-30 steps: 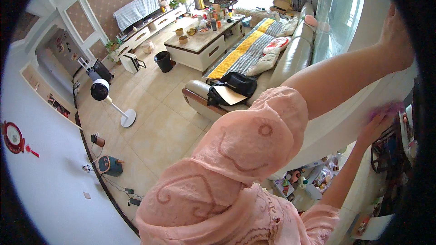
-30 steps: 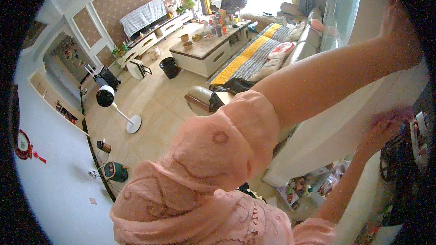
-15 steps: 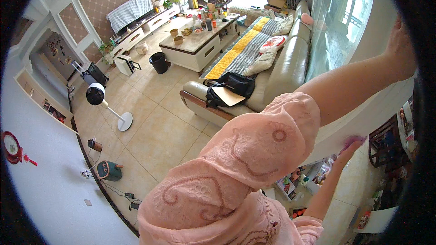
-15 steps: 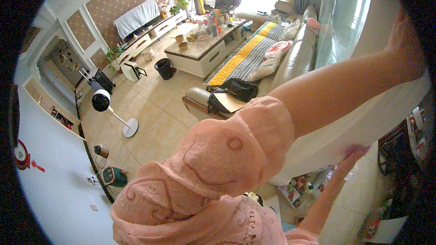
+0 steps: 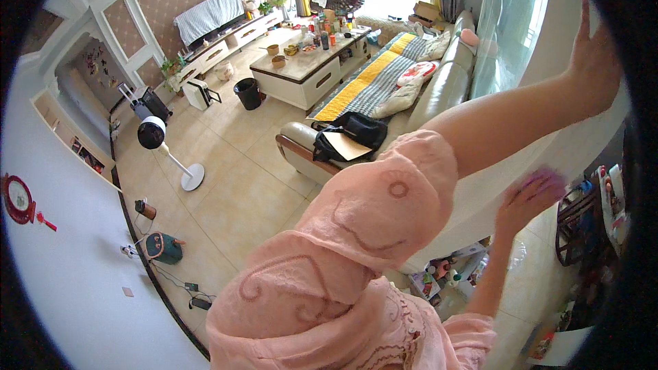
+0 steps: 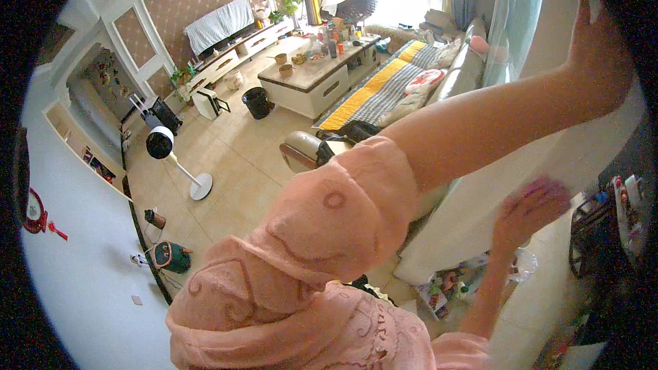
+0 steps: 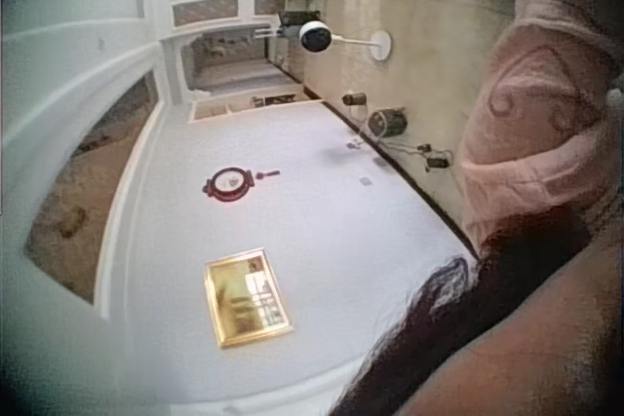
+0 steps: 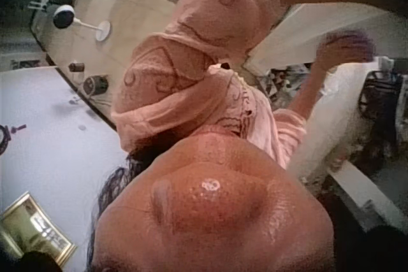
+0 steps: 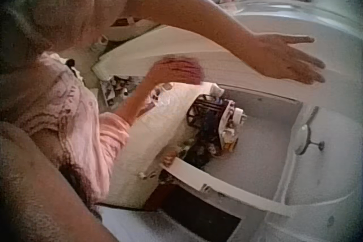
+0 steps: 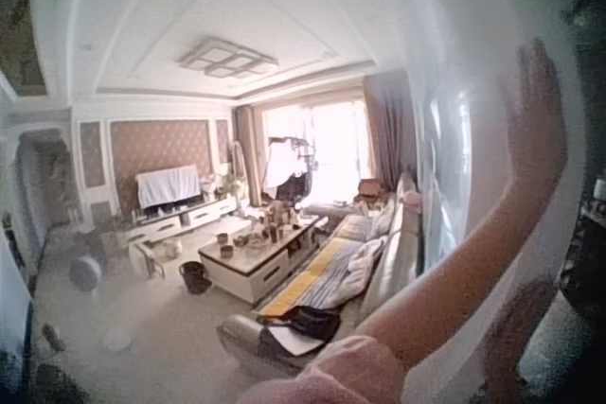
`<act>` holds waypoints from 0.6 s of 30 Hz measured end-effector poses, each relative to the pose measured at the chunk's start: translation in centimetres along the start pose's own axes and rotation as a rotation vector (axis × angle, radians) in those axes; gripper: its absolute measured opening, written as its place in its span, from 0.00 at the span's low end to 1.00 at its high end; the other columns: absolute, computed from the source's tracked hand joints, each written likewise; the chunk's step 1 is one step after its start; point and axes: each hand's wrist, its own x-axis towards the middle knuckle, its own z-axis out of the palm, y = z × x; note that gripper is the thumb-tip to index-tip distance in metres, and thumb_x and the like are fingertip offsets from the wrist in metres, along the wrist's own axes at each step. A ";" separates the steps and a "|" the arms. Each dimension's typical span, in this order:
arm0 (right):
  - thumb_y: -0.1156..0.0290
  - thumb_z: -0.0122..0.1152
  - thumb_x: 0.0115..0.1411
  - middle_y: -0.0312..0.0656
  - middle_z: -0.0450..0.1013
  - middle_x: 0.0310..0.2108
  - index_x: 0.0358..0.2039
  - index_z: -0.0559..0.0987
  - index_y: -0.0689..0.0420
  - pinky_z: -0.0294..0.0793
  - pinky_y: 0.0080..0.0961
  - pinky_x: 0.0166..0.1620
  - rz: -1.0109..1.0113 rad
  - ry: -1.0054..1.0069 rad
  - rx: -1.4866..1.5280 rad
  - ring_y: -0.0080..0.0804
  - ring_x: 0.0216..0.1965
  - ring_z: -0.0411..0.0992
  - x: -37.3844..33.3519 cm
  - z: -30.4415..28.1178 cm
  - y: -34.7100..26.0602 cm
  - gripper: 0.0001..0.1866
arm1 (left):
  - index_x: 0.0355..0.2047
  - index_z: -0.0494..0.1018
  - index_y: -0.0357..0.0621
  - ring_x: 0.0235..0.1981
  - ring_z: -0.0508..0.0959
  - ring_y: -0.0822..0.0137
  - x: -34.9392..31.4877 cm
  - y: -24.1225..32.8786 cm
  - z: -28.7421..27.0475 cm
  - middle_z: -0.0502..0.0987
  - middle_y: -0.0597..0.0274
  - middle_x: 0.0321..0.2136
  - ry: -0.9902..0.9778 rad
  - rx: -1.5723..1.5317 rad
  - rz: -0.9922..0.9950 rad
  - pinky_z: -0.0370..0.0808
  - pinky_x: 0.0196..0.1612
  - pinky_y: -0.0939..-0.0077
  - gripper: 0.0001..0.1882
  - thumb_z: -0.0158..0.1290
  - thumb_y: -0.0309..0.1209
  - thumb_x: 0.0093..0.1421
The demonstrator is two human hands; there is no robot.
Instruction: The person wipes a white wall and a vertical pillar with a pink cloth. The person moves from the kitchen area into the living room to clean the surfaces.
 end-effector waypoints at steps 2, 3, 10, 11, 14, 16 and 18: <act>0.54 0.35 0.66 0.64 0.42 0.64 0.64 0.50 0.62 0.43 0.61 0.63 -0.035 -0.117 0.013 0.68 0.64 0.41 -7.3 0.5 0.3 0.32 | 0.53 0.66 0.42 0.61 0.57 0.57 -0.4 1.5 1.6 0.63 0.55 0.57 0.054 0.101 0.046 0.46 0.63 0.45 0.28 0.49 0.36 0.50; 0.57 0.38 0.66 0.64 0.42 0.64 0.64 0.51 0.62 0.43 0.61 0.63 -0.043 -0.166 0.058 0.68 0.64 0.41 -9.0 0.2 -0.1 0.31 | 0.52 0.68 0.43 0.61 0.58 0.57 -1.2 2.2 2.1 0.64 0.55 0.56 0.076 0.182 0.072 0.46 0.63 0.44 0.27 0.49 0.37 0.50; 0.53 0.34 0.67 0.60 0.40 0.65 0.66 0.49 0.55 0.45 0.59 0.64 -0.136 -0.120 0.154 0.67 0.64 0.41 -0.7 -0.9 1.1 0.31 | 0.48 0.72 0.43 0.56 0.65 0.58 -7.7 4.3 3.1 0.71 0.58 0.51 0.085 0.229 0.046 0.52 0.62 0.48 0.26 0.51 0.41 0.50; 0.52 0.32 0.67 0.60 0.40 0.66 0.66 0.47 0.54 0.45 0.58 0.64 -0.119 -0.055 0.188 0.66 0.65 0.40 1.4 -0.5 1.8 0.32 | 0.48 0.72 0.43 0.56 0.65 0.58 -7.5 4.4 3.2 0.70 0.58 0.52 0.077 0.270 0.053 0.52 0.62 0.48 0.26 0.51 0.41 0.51; 0.47 0.28 0.67 0.57 0.38 0.66 0.67 0.44 0.51 0.45 0.56 0.64 -0.091 0.081 0.260 0.65 0.65 0.39 4.8 -0.3 3.3 0.33 | 0.49 0.72 0.42 0.58 0.63 0.58 -7.0 4.6 3.3 0.69 0.59 0.53 0.058 0.367 0.047 0.52 0.62 0.49 0.25 0.50 0.41 0.52; 0.45 0.26 0.67 0.56 0.36 0.67 0.67 0.42 0.50 0.43 0.55 0.65 -0.099 0.095 0.263 0.64 0.66 0.38 5.3 -0.6 3.1 0.34 | 0.50 0.71 0.43 0.58 0.62 0.58 -7.0 4.8 3.2 0.68 0.59 0.54 0.059 0.386 0.012 0.53 0.62 0.50 0.25 0.50 0.41 0.53; 0.46 0.27 0.67 0.58 0.34 0.67 0.67 0.41 0.50 0.40 0.54 0.65 -0.033 0.079 0.322 0.64 0.66 0.36 4.5 -0.9 2.2 0.34 | 0.51 0.70 0.45 0.59 0.62 0.59 -6.7 5.1 2.9 0.68 0.60 0.54 -0.002 0.452 0.009 0.52 0.62 0.50 0.25 0.50 0.41 0.53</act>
